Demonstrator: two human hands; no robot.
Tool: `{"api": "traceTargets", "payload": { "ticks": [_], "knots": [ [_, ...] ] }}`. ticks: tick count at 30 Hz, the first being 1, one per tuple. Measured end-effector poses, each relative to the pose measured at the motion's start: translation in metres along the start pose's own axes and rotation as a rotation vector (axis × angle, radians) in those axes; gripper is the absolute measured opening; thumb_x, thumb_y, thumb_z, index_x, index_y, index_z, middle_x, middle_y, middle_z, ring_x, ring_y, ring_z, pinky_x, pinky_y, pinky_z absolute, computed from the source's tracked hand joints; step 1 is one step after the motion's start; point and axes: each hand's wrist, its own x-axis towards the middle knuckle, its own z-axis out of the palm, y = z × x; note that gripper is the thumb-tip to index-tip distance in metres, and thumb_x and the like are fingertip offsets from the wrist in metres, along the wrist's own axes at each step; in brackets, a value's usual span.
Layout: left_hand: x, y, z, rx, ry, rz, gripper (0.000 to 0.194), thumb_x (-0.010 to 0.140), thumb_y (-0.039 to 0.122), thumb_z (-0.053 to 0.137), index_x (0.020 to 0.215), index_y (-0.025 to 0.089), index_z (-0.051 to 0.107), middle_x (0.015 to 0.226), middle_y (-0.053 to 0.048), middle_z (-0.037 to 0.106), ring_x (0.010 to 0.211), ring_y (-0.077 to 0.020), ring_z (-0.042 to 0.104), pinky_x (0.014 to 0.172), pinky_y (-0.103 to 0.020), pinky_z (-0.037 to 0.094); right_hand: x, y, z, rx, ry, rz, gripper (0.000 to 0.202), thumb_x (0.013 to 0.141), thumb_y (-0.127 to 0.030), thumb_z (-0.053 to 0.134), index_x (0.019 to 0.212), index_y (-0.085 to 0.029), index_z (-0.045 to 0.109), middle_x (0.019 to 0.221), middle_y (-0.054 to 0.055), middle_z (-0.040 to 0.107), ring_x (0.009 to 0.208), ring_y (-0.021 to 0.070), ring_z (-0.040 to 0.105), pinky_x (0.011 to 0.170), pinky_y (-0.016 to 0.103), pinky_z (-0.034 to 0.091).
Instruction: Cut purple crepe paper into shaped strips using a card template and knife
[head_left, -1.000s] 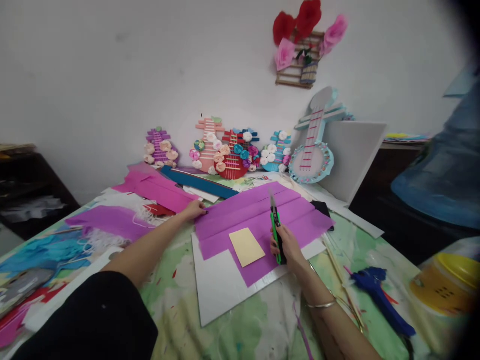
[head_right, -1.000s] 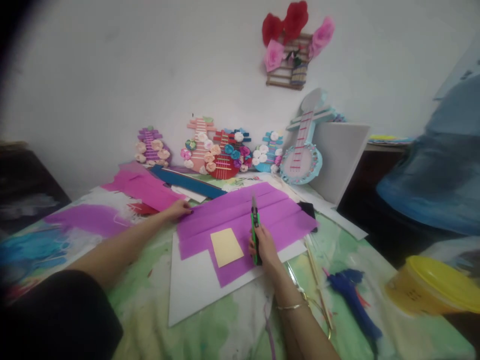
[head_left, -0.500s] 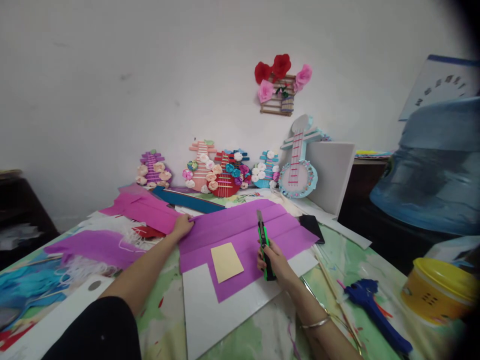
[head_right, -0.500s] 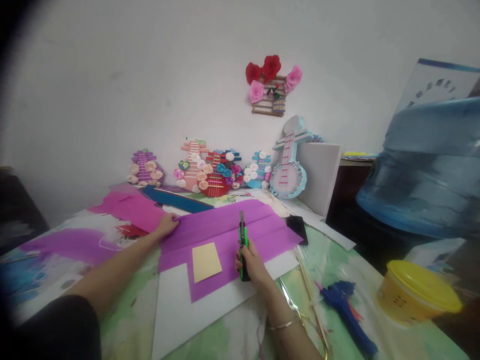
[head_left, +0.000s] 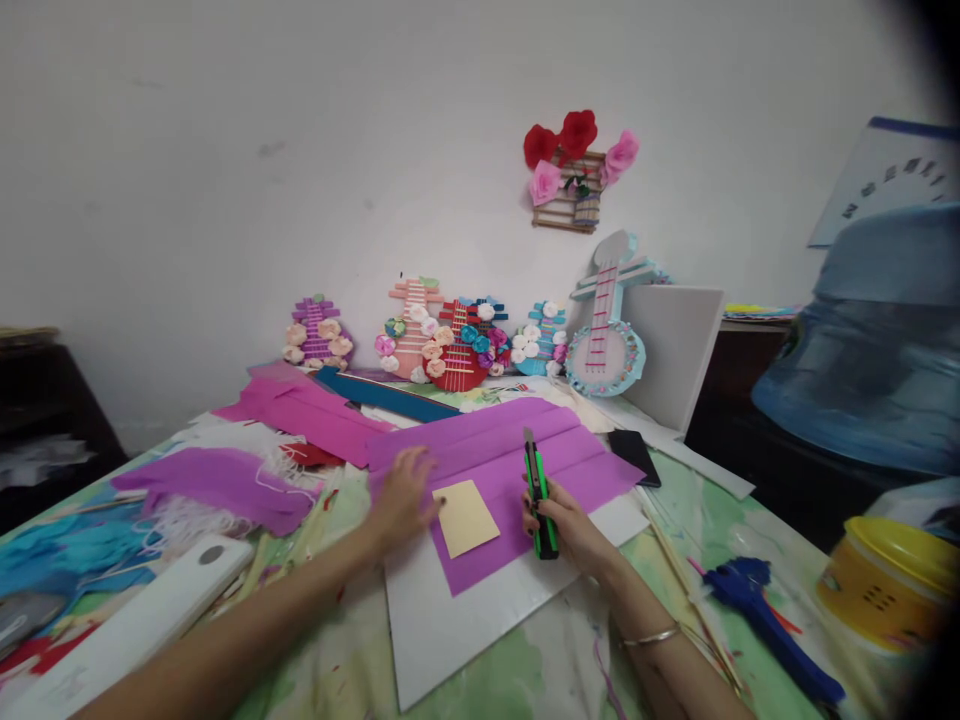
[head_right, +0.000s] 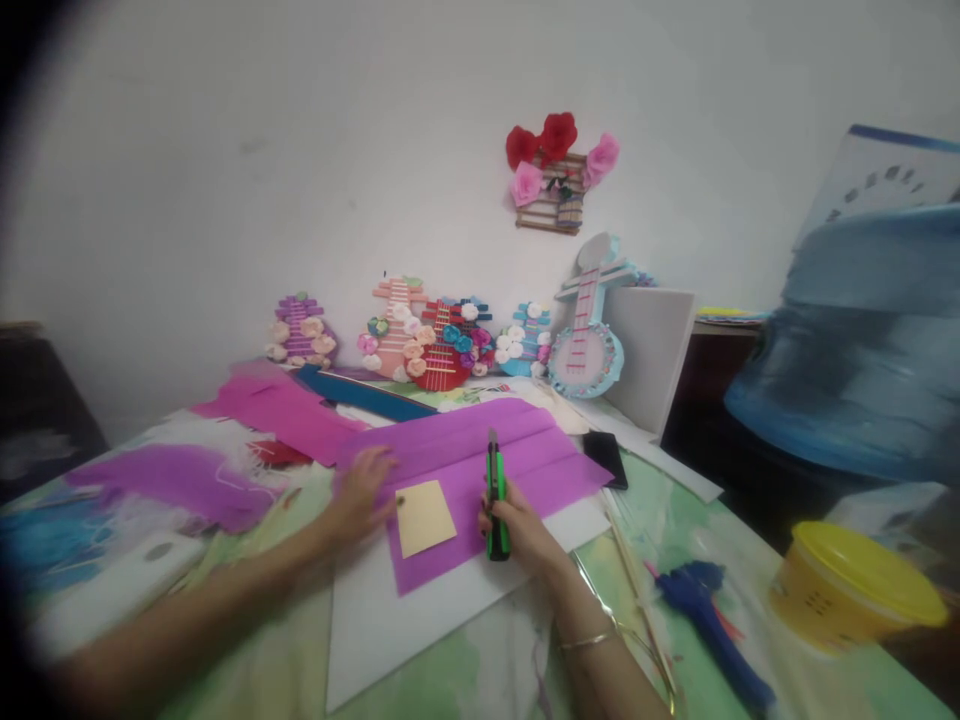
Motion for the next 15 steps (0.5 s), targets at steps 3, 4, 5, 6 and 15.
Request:
{"api": "traceTargets", "payload": {
  "ticks": [3, 4, 5, 6, 15],
  "knots": [
    [-0.038, 0.03, 0.012, -0.062, -0.158, 0.133, 0.072, 0.076, 0.05, 0.065, 0.138, 0.017, 0.045, 0.154, -0.018, 0.027, 0.142, -0.0373, 0.024, 0.112, -0.053, 0.029, 0.0, 0.002, -0.001, 0.011, -0.02, 0.011, 0.026, 0.067, -0.012, 0.058, 0.091, -0.02, 0.055, 0.08, -0.003, 0.058, 0.058, 0.0082, 0.052, 0.058, 0.024, 0.04],
    [-0.047, 0.036, 0.015, -0.083, -0.211, 0.158, 0.076, 0.078, 0.053, 0.063, 0.141, 0.015, 0.042, 0.156, -0.021, 0.021, 0.144, -0.0388, 0.017, 0.113, -0.054, 0.027, 0.0, 0.003, -0.001, 0.012, -0.02, 0.017, 0.028, 0.066, -0.011, 0.058, 0.092, -0.021, 0.056, 0.08, -0.003, 0.058, 0.058, 0.0083, 0.053, 0.058, 0.024, 0.04],
    [-0.053, 0.04, 0.016, -0.097, -0.228, 0.159, 0.075, 0.081, 0.055, 0.059, 0.142, 0.015, 0.041, 0.157, -0.02, 0.019, 0.145, -0.0389, 0.013, 0.113, -0.056, 0.024, -0.001, 0.003, -0.001, 0.01, -0.016, 0.023, 0.03, 0.065, -0.011, 0.057, 0.093, -0.021, 0.056, 0.08, -0.003, 0.058, 0.059, 0.0085, 0.053, 0.058, 0.024, 0.04],
    [-0.057, 0.043, 0.016, -0.106, -0.245, 0.152, 0.074, 0.082, 0.057, 0.056, 0.143, 0.017, 0.04, 0.157, -0.019, 0.018, 0.145, -0.0386, 0.01, 0.114, -0.057, 0.023, -0.001, 0.003, -0.001, 0.006, -0.011, 0.03, 0.031, 0.064, -0.011, 0.057, 0.094, -0.021, 0.056, 0.08, -0.003, 0.058, 0.059, 0.0087, 0.053, 0.057, 0.024, 0.04],
    [-0.057, 0.046, 0.001, -0.152, -0.336, 0.115, 0.081, 0.083, 0.062, 0.051, 0.146, 0.013, 0.037, 0.155, -0.021, 0.023, 0.144, -0.0371, 0.014, 0.114, -0.057, 0.023, -0.002, 0.007, -0.001, -0.064, 0.002, 0.049, 0.023, 0.063, -0.011, 0.056, 0.084, -0.02, 0.058, 0.072, -0.004, 0.056, 0.056, 0.009, 0.05, 0.056, 0.024, 0.039]
  ]
}}
